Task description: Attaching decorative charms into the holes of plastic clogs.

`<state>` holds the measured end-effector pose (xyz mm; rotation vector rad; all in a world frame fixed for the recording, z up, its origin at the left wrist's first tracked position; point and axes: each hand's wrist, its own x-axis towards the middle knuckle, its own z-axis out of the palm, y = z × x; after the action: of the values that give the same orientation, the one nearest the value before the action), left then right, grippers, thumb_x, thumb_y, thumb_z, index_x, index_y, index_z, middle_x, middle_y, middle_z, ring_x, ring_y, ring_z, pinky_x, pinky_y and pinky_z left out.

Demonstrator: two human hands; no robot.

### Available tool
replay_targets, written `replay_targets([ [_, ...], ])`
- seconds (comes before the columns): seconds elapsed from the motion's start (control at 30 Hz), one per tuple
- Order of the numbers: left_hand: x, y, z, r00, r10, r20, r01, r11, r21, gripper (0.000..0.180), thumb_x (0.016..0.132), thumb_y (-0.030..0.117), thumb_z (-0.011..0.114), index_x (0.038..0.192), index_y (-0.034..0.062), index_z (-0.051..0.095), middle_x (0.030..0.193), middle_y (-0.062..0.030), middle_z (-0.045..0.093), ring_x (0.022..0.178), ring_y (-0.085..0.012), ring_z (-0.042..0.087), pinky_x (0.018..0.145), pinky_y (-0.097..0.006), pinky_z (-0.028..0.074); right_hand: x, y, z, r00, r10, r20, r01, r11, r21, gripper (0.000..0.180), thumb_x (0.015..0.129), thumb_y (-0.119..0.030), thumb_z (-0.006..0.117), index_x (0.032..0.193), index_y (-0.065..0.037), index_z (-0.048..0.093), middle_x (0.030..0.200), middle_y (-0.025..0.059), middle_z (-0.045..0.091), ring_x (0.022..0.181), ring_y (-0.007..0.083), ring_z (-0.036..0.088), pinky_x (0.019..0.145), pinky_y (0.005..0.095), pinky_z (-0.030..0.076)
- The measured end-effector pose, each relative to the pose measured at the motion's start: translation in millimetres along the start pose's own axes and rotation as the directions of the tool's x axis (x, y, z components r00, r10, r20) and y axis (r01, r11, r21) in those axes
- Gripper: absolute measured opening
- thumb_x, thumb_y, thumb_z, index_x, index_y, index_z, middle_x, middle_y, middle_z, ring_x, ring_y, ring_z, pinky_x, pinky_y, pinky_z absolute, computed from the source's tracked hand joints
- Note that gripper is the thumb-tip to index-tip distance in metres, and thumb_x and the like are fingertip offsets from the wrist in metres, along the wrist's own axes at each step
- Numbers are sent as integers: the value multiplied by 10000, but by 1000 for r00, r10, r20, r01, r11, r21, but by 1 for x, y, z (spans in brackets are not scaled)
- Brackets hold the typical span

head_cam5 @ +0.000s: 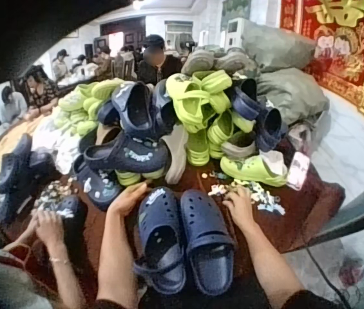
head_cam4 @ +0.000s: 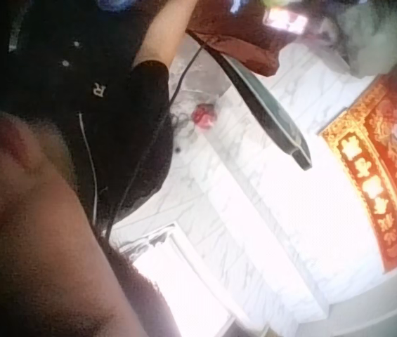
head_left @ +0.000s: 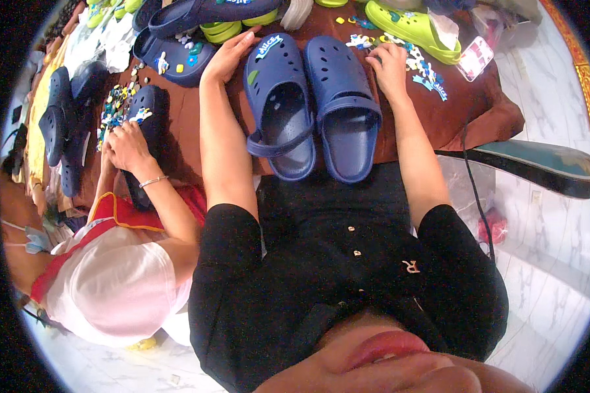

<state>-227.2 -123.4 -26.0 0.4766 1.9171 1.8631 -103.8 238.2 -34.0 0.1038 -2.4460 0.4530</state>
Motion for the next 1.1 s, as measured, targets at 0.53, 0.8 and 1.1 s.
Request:
replay_targets([
  [0.53,-7,11,12,999,42,-30,-41,999,23,564,953,402,523,1381,44,442,1205,-86,591,1102,-144,514,986,-283,364,-8,14,0,909,400,-116,-319,848,423,138,781,-84,707,890,-24,648,840,88,628,689,176,602,643,294,481],
  [0.8,2,1,5,997,58,-43,-56,997,61,572,938,421,544,1370,55,463,1218,-73,574,1094,-156,504,966,-276,369,-11,28,4,853,520,-41,-360,644,674,220,815,31,626,1025,-26,657,902,51,588,755,146,625,668,263,523],
  [1.1,-5,0,4,997,65,-50,-61,995,73,560,930,416,564,1342,44,494,1190,-54,584,1070,-131,509,957,-273,381,-2,15,-6,857,513,53,-402,601,690,202,791,43,663,991,16,659,922,79,674,814,137,634,735,261,521],
])
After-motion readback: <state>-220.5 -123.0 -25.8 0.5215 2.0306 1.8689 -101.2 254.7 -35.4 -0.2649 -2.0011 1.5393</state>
